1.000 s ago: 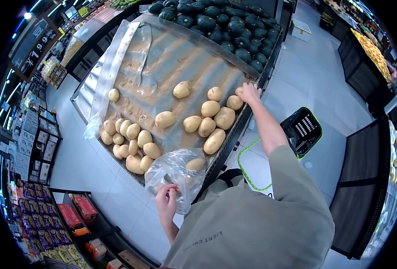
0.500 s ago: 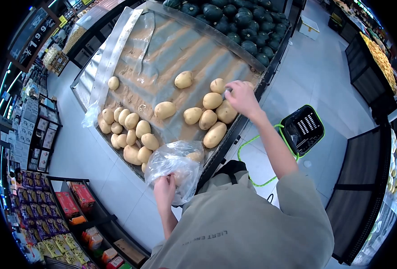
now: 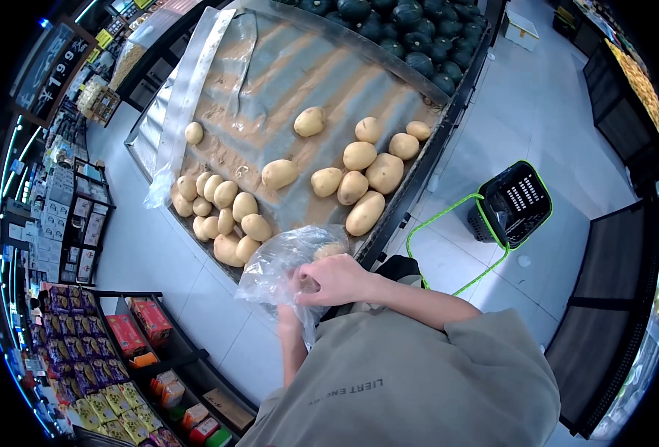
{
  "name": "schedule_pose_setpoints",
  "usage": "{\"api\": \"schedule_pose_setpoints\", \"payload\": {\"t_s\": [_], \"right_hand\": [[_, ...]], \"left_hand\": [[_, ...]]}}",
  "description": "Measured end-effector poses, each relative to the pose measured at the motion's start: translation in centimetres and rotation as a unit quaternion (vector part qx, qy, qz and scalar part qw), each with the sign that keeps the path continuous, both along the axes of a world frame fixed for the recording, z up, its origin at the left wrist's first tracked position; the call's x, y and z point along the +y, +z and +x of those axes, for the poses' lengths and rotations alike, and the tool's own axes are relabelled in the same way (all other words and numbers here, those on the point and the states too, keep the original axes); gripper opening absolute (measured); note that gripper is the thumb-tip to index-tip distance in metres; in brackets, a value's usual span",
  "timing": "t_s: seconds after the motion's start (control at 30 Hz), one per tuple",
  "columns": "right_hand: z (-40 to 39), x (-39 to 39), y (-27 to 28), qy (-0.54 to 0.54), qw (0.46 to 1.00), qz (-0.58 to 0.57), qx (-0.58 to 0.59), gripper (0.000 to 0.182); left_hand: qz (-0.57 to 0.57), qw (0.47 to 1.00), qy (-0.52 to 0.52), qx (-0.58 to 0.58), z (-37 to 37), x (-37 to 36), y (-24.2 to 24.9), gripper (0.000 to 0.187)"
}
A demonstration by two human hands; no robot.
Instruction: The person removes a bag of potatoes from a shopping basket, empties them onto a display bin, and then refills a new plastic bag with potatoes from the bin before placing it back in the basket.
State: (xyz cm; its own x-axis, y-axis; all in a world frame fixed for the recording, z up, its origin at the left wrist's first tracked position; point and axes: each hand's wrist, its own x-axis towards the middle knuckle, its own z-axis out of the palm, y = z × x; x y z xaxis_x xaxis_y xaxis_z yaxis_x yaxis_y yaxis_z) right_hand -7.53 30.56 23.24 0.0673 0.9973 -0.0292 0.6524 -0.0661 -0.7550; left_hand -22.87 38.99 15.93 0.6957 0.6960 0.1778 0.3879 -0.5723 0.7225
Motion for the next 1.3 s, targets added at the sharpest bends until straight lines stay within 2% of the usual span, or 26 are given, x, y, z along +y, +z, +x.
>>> {"api": "schedule_pose_setpoints", "payload": {"t_s": [0.07,0.13,0.17,0.2,0.23,0.27,0.33,0.37,0.43,0.47,0.53,0.67,0.7,0.73,0.77,0.83,0.87,0.93,0.97,1.0,1.03,1.07,1.1,1.17,1.23,1.3], "right_hand": [[-0.7,0.2,-0.4,0.01,0.999,0.032,0.003,0.038],[-1.5,0.4,-1.3,0.02,0.998,0.063,0.007,0.033],[-1.9,0.5,-1.8,0.028,0.996,0.083,0.034,0.026],[-2.2,0.6,-2.0,0.037,0.992,0.103,0.061,0.02],[-2.3,0.6,-2.1,0.037,0.992,0.104,0.061,0.02],[-2.5,0.6,-2.0,0.028,0.988,0.135,0.074,0.015],[-2.5,0.6,-1.8,0.018,0.982,0.165,0.087,0.011],[-2.2,0.6,-1.4,0.018,0.977,0.177,0.115,0.01],[-1.9,0.7,-0.9,0.015,0.971,0.19,0.144,0.011],[-1.8,0.7,-0.8,0.014,0.969,0.195,0.15,0.012],[-1.8,0.7,-0.8,0.012,0.967,0.2,0.156,0.014],[-1.6,0.4,-1.0,0.002,0.968,0.2,0.153,0.016],[-1.6,0.2,-1.0,-0.006,0.967,0.198,0.158,0.017],[-1.5,0.1,-1.1,-0.007,0.967,0.197,0.159,0.017],[-1.4,0.1,-1.2,-0.022,0.966,0.195,0.166,0.016],[-1.1,0.0,-1.1,-0.039,0.965,0.192,0.175,0.016],[-1.0,0.0,-0.9,-0.063,0.961,0.192,0.188,0.014],[-0.7,0.1,-1.3,-0.102,0.956,0.178,0.211,0.012],[-0.5,0.2,-1.2,-0.101,0.956,0.177,0.213,0.012],[-0.4,0.4,-1.2,-0.122,0.951,0.187,0.212,0.012],[-0.3,0.5,-1.1,-0.143,0.947,0.197,0.212,0.012],[-0.2,0.6,-1.7,-0.159,0.946,0.201,0.198,0.014],[-0.2,0.7,-1.7,-0.156,0.946,0.201,0.2,0.014],[0.0,0.6,-1.4,-0.187,0.96,0.101,0.184,0.02],[0.0,0.0,-0.2,-0.194,0.964,0.096,0.151,0.028],[-0.1,-1.0,2.3,-0.229,0.954,0.159,0.112,0.032]], "left_hand": [[0.065,0.996,-0.019,0.056,-0.2,0.5,-1.4,0.03],[-0.068,0.995,0.004,0.076,-0.8,1.2,-4.4,0.029],[-0.068,0.995,0.005,0.077,-1.0,1.1,-5.3,0.029],[-0.235,0.97,0.049,-0.048,-0.8,0.7,-5.5,0.03],[-0.39,0.9,0.091,-0.171,-0.7,0.5,-5.7,0.03],[-0.39,0.9,0.091,-0.171,-1.0,0.7,-6.4,0.03],[-0.119,0.988,0.02,-0.099,-1.5,0.9,-7.3,0.025],[-0.119,0.988,0.019,-0.099,-1.9,1.0,-7.7,0.025],[-0.283,0.951,0.056,-0.115,-2.1,1.0,-6.6,0.02],[-0.283,0.951,0.054,-0.114,-2.0,1.0,-6.7,0.02],[-0.499,0.803,0.096,-0.311,-1.6,0.6,-6.7,0.018],[-0.556,0.75,0.098,-0.345,-1.7,0.8,-6.2,0.025],[-0.303,0.931,0.062,-0.192,-2.1,1.0,-6.0,0.029],[-0.013,1.0,0.018,-0.015,-2.5,1.1,-5.7,0.033],[-0.014,1.0,0.017,-0.014,-2.9,1.2,-5.4,0.033],[0.133,0.977,-0.011,0.168,-2.5,0.9,0.2,0.05],[0.133,0.976,-0.011,0.17,-2.4,0.7,2.3,0.05],[0.006,0.993,0.031,0.11,-2.7,0.6,5.0,0.063],[0.006,0.993,0.033,0.112,-3.6,1.1,5.0,0.063],[-0.147,0.989,0.006,0.014,-4.8,1.7,5.2,0.07],[-0.294,0.952,-0.02,-0.086,-5.6,2.0,5.5,0.076],[-0.356,0.923,-0.026,-0.141,-6.2,1.8,6.0,0.082],[-0.355,0.924,-0.022,-0.141,-6.5,1.7,5.8,0.082],[-0.393,0.878,-0.066,-0.265,-7.2,1.6,5.3,0.087],[-0.386,0.871,-0.092,-0.29,-6.6,1.1,5.7,0.089],[-0.343,0.863,-0.07,-0.365,-5.0,-0.3,6.7,0.09]]}}
